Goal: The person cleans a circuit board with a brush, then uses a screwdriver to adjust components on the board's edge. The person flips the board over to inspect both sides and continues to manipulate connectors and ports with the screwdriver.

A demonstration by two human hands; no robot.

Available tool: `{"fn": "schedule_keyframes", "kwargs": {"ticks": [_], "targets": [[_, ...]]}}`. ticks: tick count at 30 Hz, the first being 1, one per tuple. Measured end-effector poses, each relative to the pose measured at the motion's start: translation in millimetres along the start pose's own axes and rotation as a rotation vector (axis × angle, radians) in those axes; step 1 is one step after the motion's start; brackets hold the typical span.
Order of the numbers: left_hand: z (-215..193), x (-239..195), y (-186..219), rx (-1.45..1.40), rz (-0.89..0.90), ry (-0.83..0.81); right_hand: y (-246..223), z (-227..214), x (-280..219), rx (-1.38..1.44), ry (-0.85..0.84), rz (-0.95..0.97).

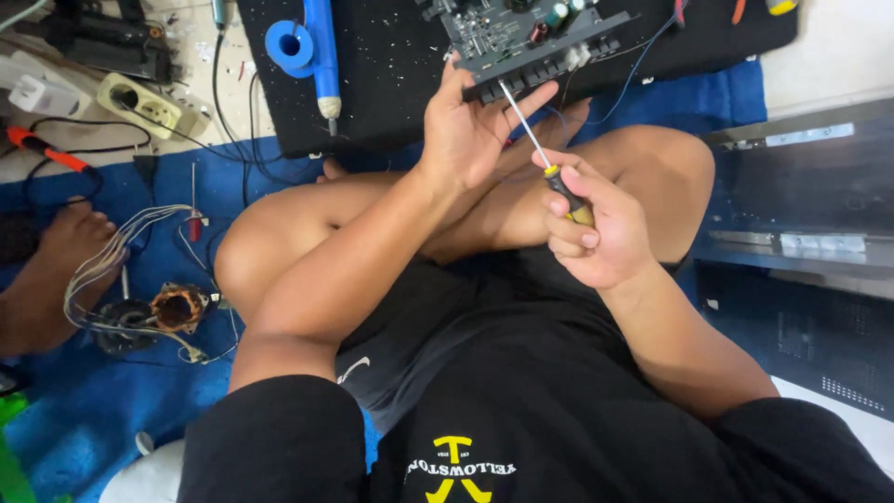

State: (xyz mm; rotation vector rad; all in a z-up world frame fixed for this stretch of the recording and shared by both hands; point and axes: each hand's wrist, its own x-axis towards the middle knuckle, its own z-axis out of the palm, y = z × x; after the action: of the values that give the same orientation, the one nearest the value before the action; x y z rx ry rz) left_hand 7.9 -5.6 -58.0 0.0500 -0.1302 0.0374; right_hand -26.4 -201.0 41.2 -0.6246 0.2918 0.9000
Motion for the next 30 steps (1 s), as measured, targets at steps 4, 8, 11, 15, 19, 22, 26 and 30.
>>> {"fn": "schedule_keyframes", "kwargs": {"ticks": [4,8,11,15,19,22,26,30], "targets": [[-6.9,4.2,-1.0,0.021,-0.002,-0.004,-5.9,9.1,-2.7,-0.106,0.072,-0.013],[-8.9,5.3,-7.0,0.036,-0.01,0.0,7.1,24.9,-10.6,-1.704,0.33,-0.689],[-3.7,1.1,-8.5,0.053,-0.02,0.138,12.4,28.3,-11.0,-1.749,0.302,-0.827],[-3.4,-1.6,-8.6,0.072,0.011,0.062,6.2,1.1,-5.7,-0.857,0.265,-0.369],[9.1,5.2,-15.2,0.01,0.033,0.157,1.5,5.8,-5.7,-0.55,0.211,-0.297],[19.7,11.3,-17.0,-0.001,0.072,0.279,-2.3,-4.9,-1.9,-0.914,0.253,-0.476],[16.4,10.2,-18.6,0.016,0.071,0.302,-11.3,-16.1,2.4,-0.963,0.177,-0.508],[13.5,12.0,-17.3,0.023,0.062,0.324,-12.7,-17.1,5.1,-0.862,0.189,-0.442]]}}
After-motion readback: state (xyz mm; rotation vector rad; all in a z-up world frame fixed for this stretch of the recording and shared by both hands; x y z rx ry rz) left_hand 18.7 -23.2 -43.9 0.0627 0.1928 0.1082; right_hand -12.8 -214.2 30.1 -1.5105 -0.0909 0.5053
